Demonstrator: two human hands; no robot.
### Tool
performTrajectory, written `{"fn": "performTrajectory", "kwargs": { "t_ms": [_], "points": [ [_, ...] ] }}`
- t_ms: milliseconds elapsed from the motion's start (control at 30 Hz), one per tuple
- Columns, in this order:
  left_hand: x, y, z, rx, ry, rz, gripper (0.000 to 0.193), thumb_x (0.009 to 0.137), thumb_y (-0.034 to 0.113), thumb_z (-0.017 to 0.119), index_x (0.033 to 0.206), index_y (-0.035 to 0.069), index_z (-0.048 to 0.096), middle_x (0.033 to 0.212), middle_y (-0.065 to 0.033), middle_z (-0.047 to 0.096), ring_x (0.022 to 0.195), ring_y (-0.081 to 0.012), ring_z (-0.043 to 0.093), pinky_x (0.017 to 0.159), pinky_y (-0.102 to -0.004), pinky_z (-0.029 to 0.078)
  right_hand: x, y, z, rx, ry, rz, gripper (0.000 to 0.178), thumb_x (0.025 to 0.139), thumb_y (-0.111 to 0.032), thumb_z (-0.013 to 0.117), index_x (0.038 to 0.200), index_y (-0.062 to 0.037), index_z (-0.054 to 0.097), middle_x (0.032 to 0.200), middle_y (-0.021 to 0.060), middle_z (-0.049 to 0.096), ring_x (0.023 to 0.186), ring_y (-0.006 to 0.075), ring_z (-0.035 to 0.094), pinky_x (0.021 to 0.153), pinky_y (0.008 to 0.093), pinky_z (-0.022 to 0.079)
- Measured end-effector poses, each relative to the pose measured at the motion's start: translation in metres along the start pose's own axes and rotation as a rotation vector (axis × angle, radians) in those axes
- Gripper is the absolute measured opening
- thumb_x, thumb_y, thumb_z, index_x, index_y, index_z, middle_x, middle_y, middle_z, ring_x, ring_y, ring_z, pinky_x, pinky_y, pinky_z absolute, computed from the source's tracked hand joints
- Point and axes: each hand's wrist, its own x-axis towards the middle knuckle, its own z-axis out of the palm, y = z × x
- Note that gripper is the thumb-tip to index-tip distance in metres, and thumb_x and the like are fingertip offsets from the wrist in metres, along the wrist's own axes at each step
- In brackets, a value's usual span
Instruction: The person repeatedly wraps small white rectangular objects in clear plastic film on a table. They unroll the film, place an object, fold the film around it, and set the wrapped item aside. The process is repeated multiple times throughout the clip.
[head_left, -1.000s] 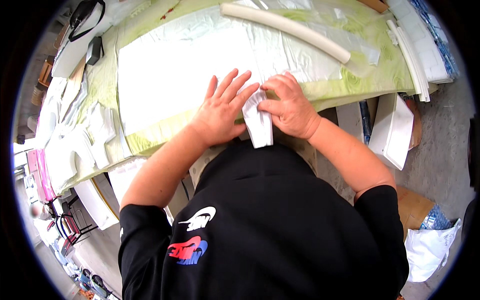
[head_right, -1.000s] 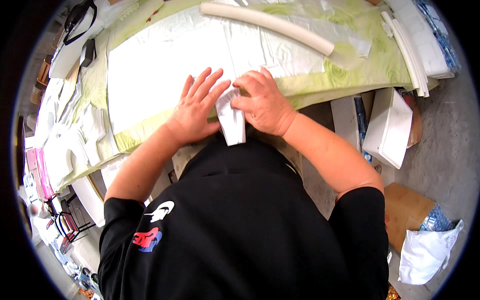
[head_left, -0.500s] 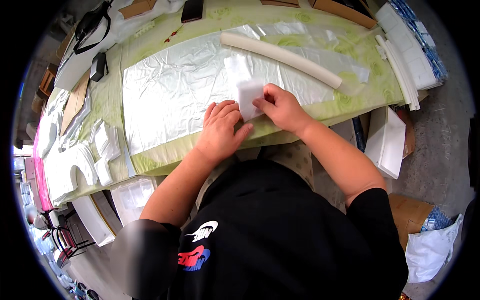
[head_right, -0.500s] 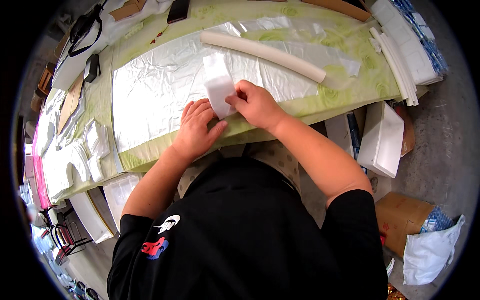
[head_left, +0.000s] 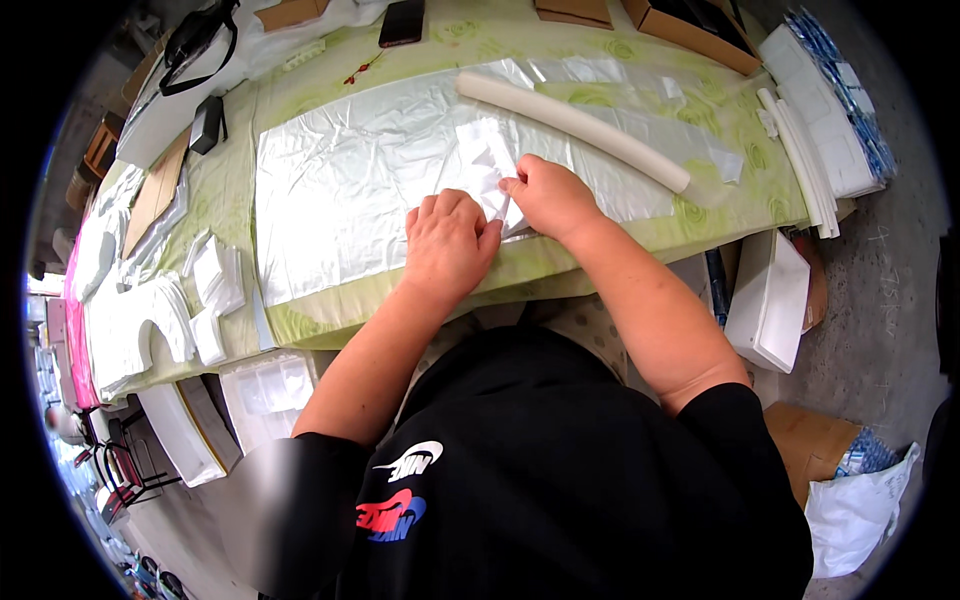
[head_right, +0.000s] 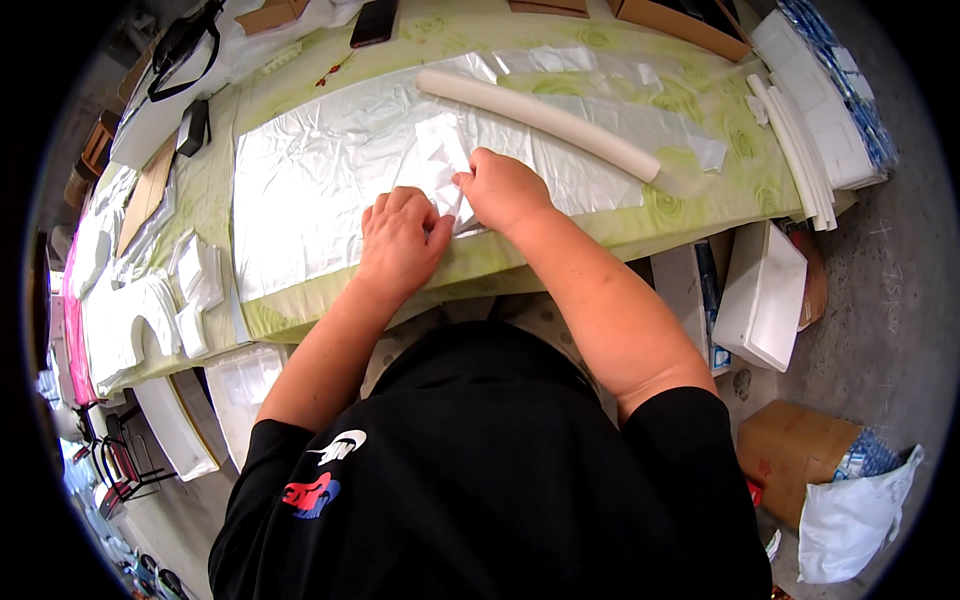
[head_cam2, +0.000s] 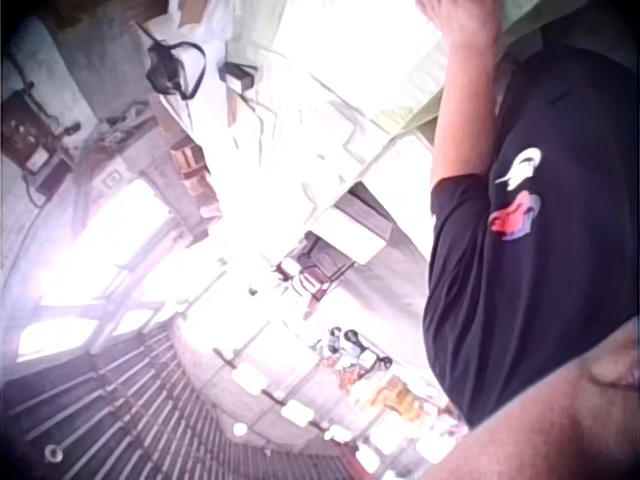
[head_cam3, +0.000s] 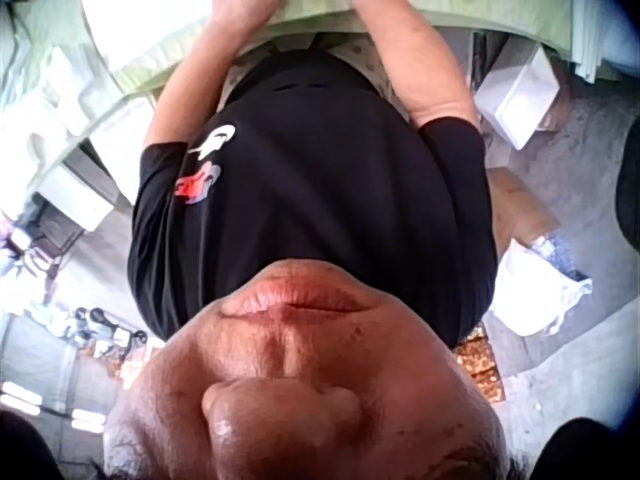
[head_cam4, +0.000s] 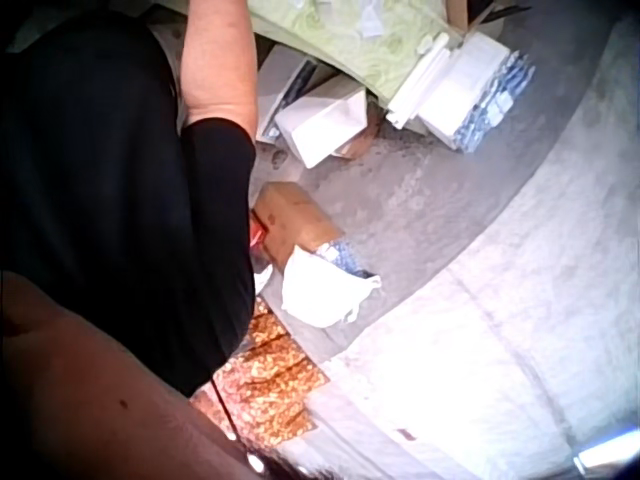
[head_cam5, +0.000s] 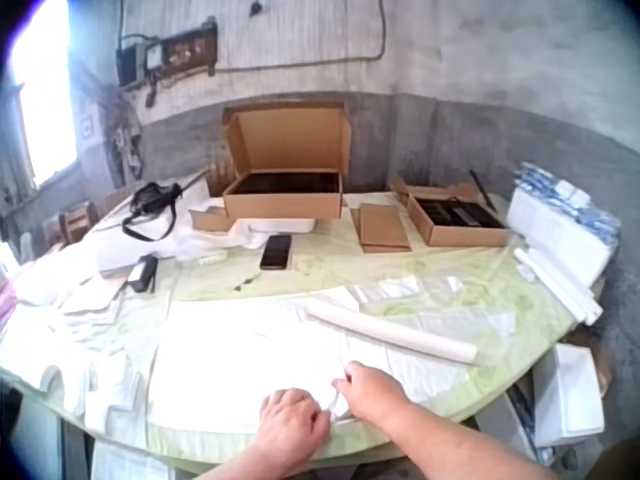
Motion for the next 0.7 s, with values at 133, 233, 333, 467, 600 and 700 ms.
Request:
{"fn": "performTrajectory", "kwargs": {
  "t_ms": [133,233,333,467,600,700],
  "points": [
    [0.005,0.001,0.005,0.085,0.123,0.331,0.076,0.089,0.047,0.073,0.152,0.013,0.045,0.156,-0.0109,0.046,0.148,-0.0333,0.038,0.121,-0.0556,0.027,0.004,0.001,0.001,-0.059,-0.013,0.008,0.034,0.097,-0.038,0.063,0.107,-0.0053,0.065,0.1,0.0156,0.073,0.094,0.0368,0.069,0.08,0.0465,0.054],
    [0.013,0.003,0.006,0.171,-0.159,0.229,0.096,0.09,0.061,0.066,0.162,0.011,0.028,0.168,-0.0108,0.03,0.158,-0.0303,0.02,0.126,-0.0597,0.013,-0.002,0.0,0.0,-0.023,-0.003,0.024,0.034,0.097,-0.035,0.063,0.113,-0.0053,0.063,0.102,0.0146,0.074,0.097,0.0357,0.07,0.082,0.0467,0.055],
    [0.012,-0.001,0.005,0.261,-0.2,0.272,0.1,0.089,0.073,0.059,0.162,0.009,0.032,0.169,-0.0104,0.029,0.159,-0.028,0.02,0.126,-0.061,0.014,-0.029,0.003,-0.002,0.089,-0.001,0.032,0.034,0.094,-0.026,0.065,0.119,-0.0045,0.058,0.095,0.0132,0.072,0.092,0.0324,0.07,0.079,0.0444,0.055],
    [-0.006,0.004,-0.005,0.246,-0.296,0.443,0.101,0.084,0.07,0.067,0.159,0.008,0.037,0.169,-0.0094,0.03,0.158,-0.0271,0.021,0.126,-0.0627,0.013,-0.086,0.023,-0.005,0.336,-0.07,0.01,0.038,0.089,-0.013,0.07,0.123,-0.0038,0.054,0.086,0.0095,0.067,0.081,0.0268,0.067,0.074,0.0391,0.053],
    [-0.028,0.002,-0.007,0.176,-0.342,0.577,0.092,0.081,0.046,0.078,0.158,0.014,0.04,0.167,-0.0055,0.034,0.156,-0.0247,0.027,0.126,-0.0616,0.016,-0.142,0.039,0.006,0.693,-0.169,-0.009,0.052,0.079,-0.003,0.077,0.126,-0.005,0.056,0.096,0.0078,0.062,0.087,0.0269,0.063,0.08,0.0389,0.053],
    [-0.032,0.006,-0.009,0.211,-0.346,0.594,0.085,0.079,0.019,0.077,0.157,0.018,0.042,0.166,-0.0017,0.037,0.154,-0.0219,0.032,0.125,-0.0607,0.018,-0.162,0.051,0.006,0.068,0.302,-0.59,0.059,0.074,-0.005,0.081,0.129,-0.0104,0.06,0.114,0.0084,0.058,0.108,0.0315,0.059,0.094,0.0431,0.05]
  ]
}}
